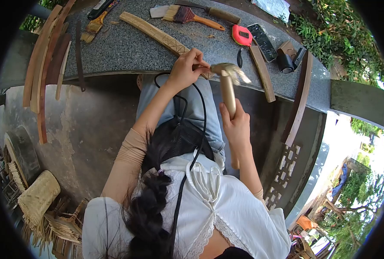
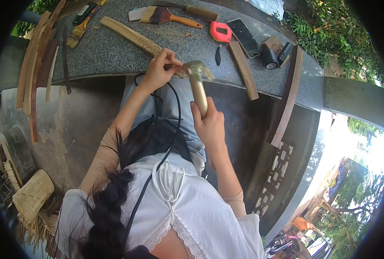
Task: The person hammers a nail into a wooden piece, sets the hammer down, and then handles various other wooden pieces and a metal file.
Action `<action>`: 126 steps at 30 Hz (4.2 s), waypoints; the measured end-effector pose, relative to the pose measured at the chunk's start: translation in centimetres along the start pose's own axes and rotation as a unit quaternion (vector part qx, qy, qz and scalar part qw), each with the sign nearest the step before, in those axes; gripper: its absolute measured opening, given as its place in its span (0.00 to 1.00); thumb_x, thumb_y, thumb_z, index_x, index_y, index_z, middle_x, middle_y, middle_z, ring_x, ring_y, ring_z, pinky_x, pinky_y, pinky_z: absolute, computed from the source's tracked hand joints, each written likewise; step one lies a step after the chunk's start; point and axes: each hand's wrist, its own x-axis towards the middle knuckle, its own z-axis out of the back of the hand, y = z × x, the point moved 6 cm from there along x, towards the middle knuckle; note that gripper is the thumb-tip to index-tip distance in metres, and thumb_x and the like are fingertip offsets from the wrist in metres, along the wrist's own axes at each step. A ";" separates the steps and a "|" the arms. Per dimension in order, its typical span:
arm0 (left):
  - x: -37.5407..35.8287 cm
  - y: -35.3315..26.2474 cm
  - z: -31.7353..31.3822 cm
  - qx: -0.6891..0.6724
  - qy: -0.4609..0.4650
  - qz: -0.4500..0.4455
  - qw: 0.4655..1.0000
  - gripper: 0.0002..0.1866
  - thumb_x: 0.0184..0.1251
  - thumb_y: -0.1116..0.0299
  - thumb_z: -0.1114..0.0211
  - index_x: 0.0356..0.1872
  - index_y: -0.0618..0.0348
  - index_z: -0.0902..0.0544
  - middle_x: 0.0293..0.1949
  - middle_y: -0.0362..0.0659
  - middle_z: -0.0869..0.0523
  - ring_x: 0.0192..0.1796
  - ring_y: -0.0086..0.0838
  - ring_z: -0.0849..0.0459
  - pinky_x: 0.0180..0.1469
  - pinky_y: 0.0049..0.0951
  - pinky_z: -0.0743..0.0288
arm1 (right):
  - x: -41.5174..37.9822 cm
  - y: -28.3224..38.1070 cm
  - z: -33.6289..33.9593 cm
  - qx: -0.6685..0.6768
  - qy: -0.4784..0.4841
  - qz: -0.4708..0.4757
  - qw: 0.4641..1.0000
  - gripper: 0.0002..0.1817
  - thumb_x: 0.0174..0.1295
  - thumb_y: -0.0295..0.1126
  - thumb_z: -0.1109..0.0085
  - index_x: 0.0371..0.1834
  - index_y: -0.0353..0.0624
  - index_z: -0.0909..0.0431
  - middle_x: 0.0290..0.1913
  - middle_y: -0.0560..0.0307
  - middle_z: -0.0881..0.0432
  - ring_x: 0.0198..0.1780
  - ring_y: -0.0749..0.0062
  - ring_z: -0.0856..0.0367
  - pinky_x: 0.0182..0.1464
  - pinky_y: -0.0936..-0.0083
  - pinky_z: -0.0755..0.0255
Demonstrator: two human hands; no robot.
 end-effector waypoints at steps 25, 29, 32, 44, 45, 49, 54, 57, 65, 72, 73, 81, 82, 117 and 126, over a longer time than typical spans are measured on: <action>0.0 -0.5 -0.3 0.058 0.125 -0.046 0.989 0.35 0.45 0.57 0.18 0.55 0.50 0.26 0.56 0.36 0.19 0.60 0.41 0.21 0.65 0.43 0.32 | -0.6 0.3 1.8 0.051 -0.030 -0.041 0.997 0.13 0.68 0.37 0.37 0.40 0.37 0.23 0.20 0.46 0.20 0.22 0.57 0.16 0.27 0.67 0.27; 0.1 -0.7 -0.1 0.065 0.117 -0.046 0.990 0.34 0.44 0.58 0.18 0.53 0.50 0.26 0.54 0.36 0.18 0.59 0.40 0.20 0.63 0.42 0.31 | -0.6 -0.4 0.0 0.028 -0.053 0.022 0.998 0.13 0.67 0.37 0.36 0.41 0.37 0.23 0.21 0.41 0.20 0.24 0.51 0.15 0.27 0.64 0.28; -0.1 -0.7 -0.2 0.077 0.114 -0.043 0.990 0.33 0.43 0.59 0.17 0.52 0.51 0.25 0.53 0.37 0.18 0.58 0.41 0.20 0.63 0.42 0.31 | -0.3 -0.2 1.0 -0.020 0.016 -0.010 1.000 0.13 0.67 0.37 0.36 0.40 0.37 0.24 0.20 0.41 0.21 0.23 0.50 0.16 0.26 0.64 0.29; 0.2 -0.6 -0.2 0.063 0.112 -0.031 0.991 0.35 0.41 0.59 0.16 0.51 0.52 0.27 0.50 0.36 0.16 0.57 0.41 0.19 0.62 0.42 0.29 | -0.8 1.1 3.0 0.037 -0.042 -0.008 0.998 0.13 0.66 0.36 0.35 0.40 0.37 0.23 0.18 0.47 0.22 0.19 0.58 0.18 0.24 0.69 0.29; 0.2 -0.5 -0.3 0.062 0.112 -0.032 0.991 0.35 0.41 0.59 0.16 0.51 0.52 0.27 0.50 0.36 0.16 0.57 0.41 0.19 0.62 0.42 0.29 | -1.0 0.3 3.0 0.052 -0.070 0.046 0.995 0.13 0.66 0.36 0.35 0.43 0.37 0.22 0.19 0.47 0.20 0.21 0.56 0.16 0.26 0.69 0.28; 0.3 -0.4 -0.1 0.062 0.114 -0.027 0.991 0.35 0.42 0.58 0.16 0.51 0.52 0.28 0.50 0.36 0.16 0.58 0.42 0.20 0.62 0.43 0.30 | -0.7 0.2 0.5 0.022 -0.056 0.032 0.998 0.13 0.66 0.36 0.35 0.40 0.37 0.23 0.21 0.41 0.21 0.22 0.45 0.18 0.28 0.64 0.27; -0.1 -0.4 -0.3 0.070 0.126 -0.022 0.989 0.36 0.42 0.58 0.16 0.51 0.53 0.28 0.50 0.36 0.16 0.58 0.42 0.20 0.62 0.43 0.30 | -0.1 0.7 2.2 -0.008 -0.005 -0.001 1.000 0.14 0.67 0.37 0.35 0.35 0.36 0.24 0.17 0.46 0.22 0.20 0.55 0.18 0.25 0.66 0.29; 0.1 -0.1 -0.3 0.048 0.118 -0.016 0.992 0.35 0.42 0.58 0.16 0.51 0.53 0.28 0.50 0.37 0.16 0.59 0.43 0.20 0.63 0.43 0.30 | -0.7 -0.9 1.8 0.101 -0.072 0.014 0.992 0.13 0.67 0.36 0.35 0.41 0.35 0.21 0.20 0.46 0.19 0.21 0.57 0.17 0.27 0.68 0.27; 0.4 0.1 -0.3 -0.022 0.123 -0.004 0.992 0.35 0.43 0.54 0.17 0.53 0.53 0.23 0.48 0.39 0.14 0.58 0.41 0.18 0.64 0.41 0.29 | -1.2 -2.1 2.0 0.013 0.004 -0.080 0.997 0.16 0.69 0.40 0.38 0.35 0.36 0.25 0.18 0.47 0.23 0.18 0.58 0.22 0.26 0.64 0.30; 1.0 -0.4 -0.5 -0.066 0.121 -0.002 0.990 0.14 0.57 0.55 0.25 0.41 0.49 0.10 0.43 0.40 0.10 0.50 0.37 0.15 0.60 0.36 0.27 | -3.2 -2.8 2.3 0.080 -0.025 -0.107 0.991 0.17 0.69 0.42 0.38 0.36 0.37 0.23 0.17 0.50 0.24 0.18 0.66 0.26 0.26 0.67 0.32; 0.9 -1.0 -0.4 -0.013 0.104 -0.069 0.992 0.12 0.59 0.57 0.26 0.40 0.50 0.10 0.43 0.40 0.09 0.48 0.37 0.15 0.57 0.35 0.25 | -3.4 -3.2 2.1 0.082 -0.029 -0.107 0.990 0.17 0.69 0.42 0.38 0.36 0.37 0.23 0.17 0.50 0.24 0.18 0.66 0.26 0.26 0.67 0.32; 0.9 0.5 -0.7 -0.129 0.076 0.077 0.986 0.09 0.68 0.63 0.31 0.41 0.55 0.09 0.40 0.42 0.09 0.42 0.27 0.12 0.41 0.25 0.20 | -5.0 -4.2 0.7 0.059 -0.007 -0.086 0.995 0.18 0.68 0.43 0.37 0.36 0.36 0.22 0.19 0.46 0.23 0.19 0.62 0.24 0.27 0.65 0.31; 0.9 0.4 -0.7 -0.132 0.072 0.067 0.986 0.10 0.69 0.62 0.32 0.41 0.56 0.10 0.41 0.42 0.09 0.41 0.25 0.12 0.41 0.25 0.20 | -5.2 -4.3 0.6 0.054 -0.006 -0.083 0.995 0.18 0.68 0.44 0.37 0.36 0.36 0.22 0.19 0.46 0.22 0.19 0.61 0.23 0.27 0.65 0.31; -15.6 4.5 19.2 -0.198 -0.245 0.294 0.902 0.11 0.75 0.66 0.36 0.45 0.66 0.16 0.38 0.40 0.12 0.41 0.20 0.17 0.47 0.21 0.24 | 11.8 15.1 -10.9 -0.233 0.119 0.246 0.933 0.28 0.55 0.52 0.28 0.53 0.46 0.22 0.41 0.47 0.13 0.44 0.48 0.14 0.47 0.56 0.23; -17.6 5.6 20.2 -0.197 -0.219 0.332 0.896 0.12 0.74 0.66 0.35 0.46 0.66 0.17 0.40 0.42 0.13 0.43 0.23 0.16 0.49 0.22 0.23 | 14.6 17.9 -18.8 -0.248 0.141 0.366 0.886 0.30 0.49 0.50 0.25 0.51 0.45 0.22 0.39 0.50 0.15 0.46 0.52 0.14 0.47 0.60 0.23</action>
